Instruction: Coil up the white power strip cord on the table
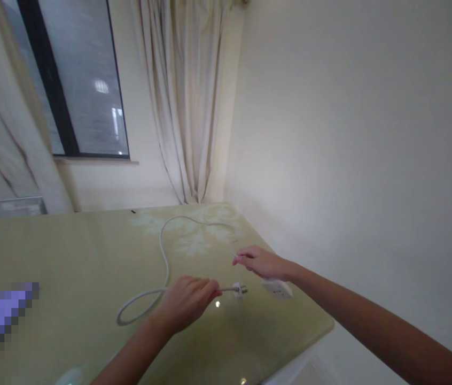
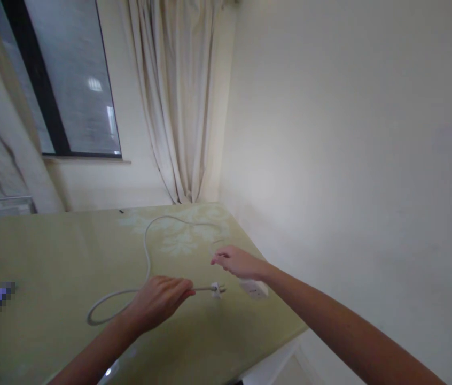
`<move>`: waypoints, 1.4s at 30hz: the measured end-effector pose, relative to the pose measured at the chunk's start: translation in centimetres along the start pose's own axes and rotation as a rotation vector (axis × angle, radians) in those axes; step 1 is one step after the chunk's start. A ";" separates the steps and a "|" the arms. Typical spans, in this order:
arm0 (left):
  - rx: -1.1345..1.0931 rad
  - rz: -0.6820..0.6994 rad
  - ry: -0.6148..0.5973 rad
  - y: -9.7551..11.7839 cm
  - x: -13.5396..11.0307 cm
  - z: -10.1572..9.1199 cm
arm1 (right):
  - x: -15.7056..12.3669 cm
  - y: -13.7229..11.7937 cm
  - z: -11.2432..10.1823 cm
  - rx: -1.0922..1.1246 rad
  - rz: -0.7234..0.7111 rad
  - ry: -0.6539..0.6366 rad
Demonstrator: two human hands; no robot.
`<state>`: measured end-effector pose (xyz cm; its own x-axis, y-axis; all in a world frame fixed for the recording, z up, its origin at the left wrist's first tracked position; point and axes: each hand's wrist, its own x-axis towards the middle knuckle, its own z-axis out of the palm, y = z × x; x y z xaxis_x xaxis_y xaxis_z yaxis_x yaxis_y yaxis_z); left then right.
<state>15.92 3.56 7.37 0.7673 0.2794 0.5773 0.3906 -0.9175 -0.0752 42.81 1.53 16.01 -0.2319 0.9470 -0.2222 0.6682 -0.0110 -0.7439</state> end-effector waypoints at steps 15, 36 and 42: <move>0.178 -0.205 0.067 0.0 -0.2 -2.8 | -0.1 -4.8 6.4 -0.129 -0.149 -0.128; -0.438 -0.771 -0.407 0.3 2.4 -6.3 | -1.4 -5.2 10.7 0.272 -0.157 -0.161; -0.287 -0.679 -0.466 0.2 0.3 -7.6 | -1.6 -2.5 11.0 0.164 -0.205 0.366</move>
<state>12.38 1.29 13.70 0.5697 0.8214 0.0263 0.7437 -0.5289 0.4088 33.76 -3.47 11.27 -0.0622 0.9858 0.1557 0.5065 0.1656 -0.8462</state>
